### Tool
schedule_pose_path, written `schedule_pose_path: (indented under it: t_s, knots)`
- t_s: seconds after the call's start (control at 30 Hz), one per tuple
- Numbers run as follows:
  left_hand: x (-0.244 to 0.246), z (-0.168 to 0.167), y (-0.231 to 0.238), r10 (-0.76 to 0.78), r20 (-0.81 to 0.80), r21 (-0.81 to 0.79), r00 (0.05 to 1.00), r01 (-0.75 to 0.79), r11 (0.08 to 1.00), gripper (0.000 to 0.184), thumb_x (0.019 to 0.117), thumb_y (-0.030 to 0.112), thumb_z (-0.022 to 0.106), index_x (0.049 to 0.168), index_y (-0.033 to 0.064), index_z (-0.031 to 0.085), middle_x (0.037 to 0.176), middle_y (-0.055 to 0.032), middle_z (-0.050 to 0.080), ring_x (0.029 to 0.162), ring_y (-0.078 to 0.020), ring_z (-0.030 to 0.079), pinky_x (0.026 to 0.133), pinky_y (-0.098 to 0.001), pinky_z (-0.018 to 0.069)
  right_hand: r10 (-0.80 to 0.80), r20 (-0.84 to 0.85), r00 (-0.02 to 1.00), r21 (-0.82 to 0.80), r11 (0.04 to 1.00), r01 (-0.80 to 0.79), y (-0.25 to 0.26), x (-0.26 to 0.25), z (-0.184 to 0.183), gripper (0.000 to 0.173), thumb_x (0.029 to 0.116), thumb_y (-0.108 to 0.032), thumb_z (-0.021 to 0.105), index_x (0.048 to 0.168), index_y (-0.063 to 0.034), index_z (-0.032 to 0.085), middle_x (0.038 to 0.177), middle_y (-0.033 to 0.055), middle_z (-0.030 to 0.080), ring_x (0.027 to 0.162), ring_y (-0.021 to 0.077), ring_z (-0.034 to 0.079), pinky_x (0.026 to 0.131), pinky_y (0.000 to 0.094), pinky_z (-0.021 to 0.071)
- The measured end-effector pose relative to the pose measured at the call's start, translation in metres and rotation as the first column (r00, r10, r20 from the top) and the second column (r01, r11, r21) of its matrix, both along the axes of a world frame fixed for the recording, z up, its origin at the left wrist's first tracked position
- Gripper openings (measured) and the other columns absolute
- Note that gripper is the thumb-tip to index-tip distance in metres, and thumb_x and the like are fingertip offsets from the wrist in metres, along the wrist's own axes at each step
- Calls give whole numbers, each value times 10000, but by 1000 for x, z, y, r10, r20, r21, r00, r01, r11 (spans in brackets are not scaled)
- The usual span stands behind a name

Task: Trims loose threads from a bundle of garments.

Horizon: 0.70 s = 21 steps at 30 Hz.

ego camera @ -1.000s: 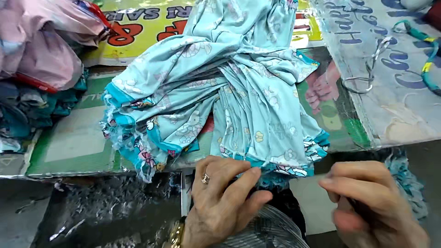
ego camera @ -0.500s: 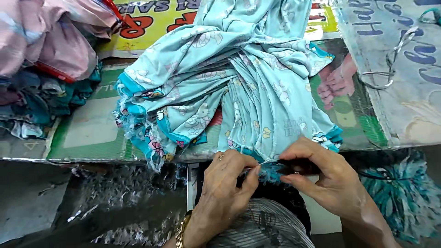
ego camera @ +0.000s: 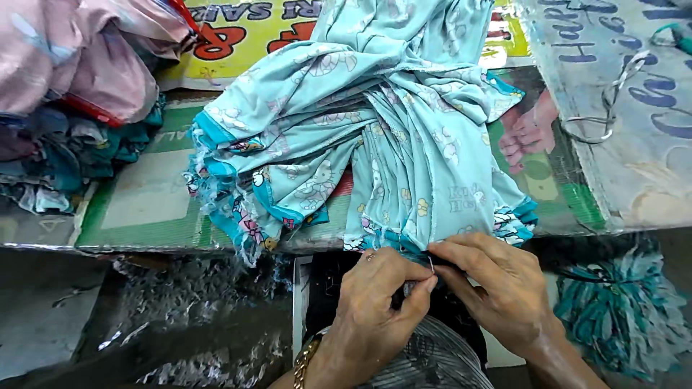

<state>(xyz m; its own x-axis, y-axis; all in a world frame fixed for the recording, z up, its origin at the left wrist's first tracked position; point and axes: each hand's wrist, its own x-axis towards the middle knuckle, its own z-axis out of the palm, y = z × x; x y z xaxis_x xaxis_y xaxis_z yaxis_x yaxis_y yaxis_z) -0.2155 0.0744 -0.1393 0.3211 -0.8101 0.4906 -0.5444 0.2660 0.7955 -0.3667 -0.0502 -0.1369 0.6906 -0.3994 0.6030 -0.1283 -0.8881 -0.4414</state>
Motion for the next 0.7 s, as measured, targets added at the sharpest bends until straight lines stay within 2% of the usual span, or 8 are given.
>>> schedule_pose_path:
  t_s: [0.1, 0.17, 0.23, 0.33, 0.43, 0.53, 0.7]
  knots:
    - [-1, 2, 1, -24, 22, 10, 999, 24, 1000, 90, 974, 141, 668, 938, 64, 699, 844, -10, 678, 800, -38, 622, 750, -190, 498, -3, 31, 1000, 14, 1000, 3, 0, 2, -3, 153, 1025, -205, 642, 1050, -86, 735, 954, 85, 758, 840, 109, 699, 698, 229, 516]
    - [1, 5, 6, -85, 31, 20, 996, 85, 996, 178, 1013, 192, 633, 904, 62, 689, 803, -21, 663, 767, -57, 605, 734, -208, 466, 57, 86, 995, 224, 972, -75, -1, -1, 0, 173, 1016, -216, 661, 1075, -65, 721, 980, 50, 740, 891, 39, 681, 761, 155, 538]
    - [5, 7, 7, -110, 49, -14, 993, 111, 994, 262, 1057, 235, 556, 915, 52, 677, 789, -26, 641, 738, -53, 591, 699, -190, 474, 119, 198, 973, 516, 831, -207, -7, -9, 8, 214, 1002, -234, 680, 1148, -78, 693, 1019, -17, 712, 901, -19, 658, 779, 127, 560]
    - [7, 6, -1, 44, 193, -20, 980, -41, 999, 310, 1062, 333, 539, 1008, 57, 670, 853, -34, 640, 781, -49, 601, 712, -165, 496, 106, 346, 932, 692, 642, -330, -16, -13, 12, 220, 988, -268, 697, 1184, -168, 691, 1016, -66, 708, 827, -12, 661, 714, 145, 573]
    - [3, 0, -18, 170, 406, 50, 898, -208, 977, 454, 1006, 524, 586, 1000, 81, 686, 819, -40, 644, 696, -113, 581, 631, -260, 450, 115, 387, 915, 713, 592, -376, -19, -10, 10, 219, 987, -258, 696, 1191, -179, 687, 997, -58, 703, 804, -6, 654, 710, 148, 566]
    - [0, -5, -24, 195, 516, 58, 834, -261, 964, 297, 1016, 380, 607, 952, 101, 684, 798, -30, 666, 691, -139, 606, 658, -309, 441, 135, 357, 924, 713, 600, -362, -19, -9, 8, 224, 988, -265, 692, 1189, -166, 683, 1005, -51, 698, 821, 0, 658, 720, 150, 570]
    - [4, -4, -7, 114, 420, 56, 900, -151, 987, 207, 1041, 253, 598, 969, 101, 719, 850, -30, 707, 778, -124, 632, 738, -317, 439, 195, 303, 933, 707, 611, -357, -23, -13, 6, 226, 982, -254, 700, 1183, -151, 686, 1029, -59, 702, 882, 7, 668, 768, 157, 579]
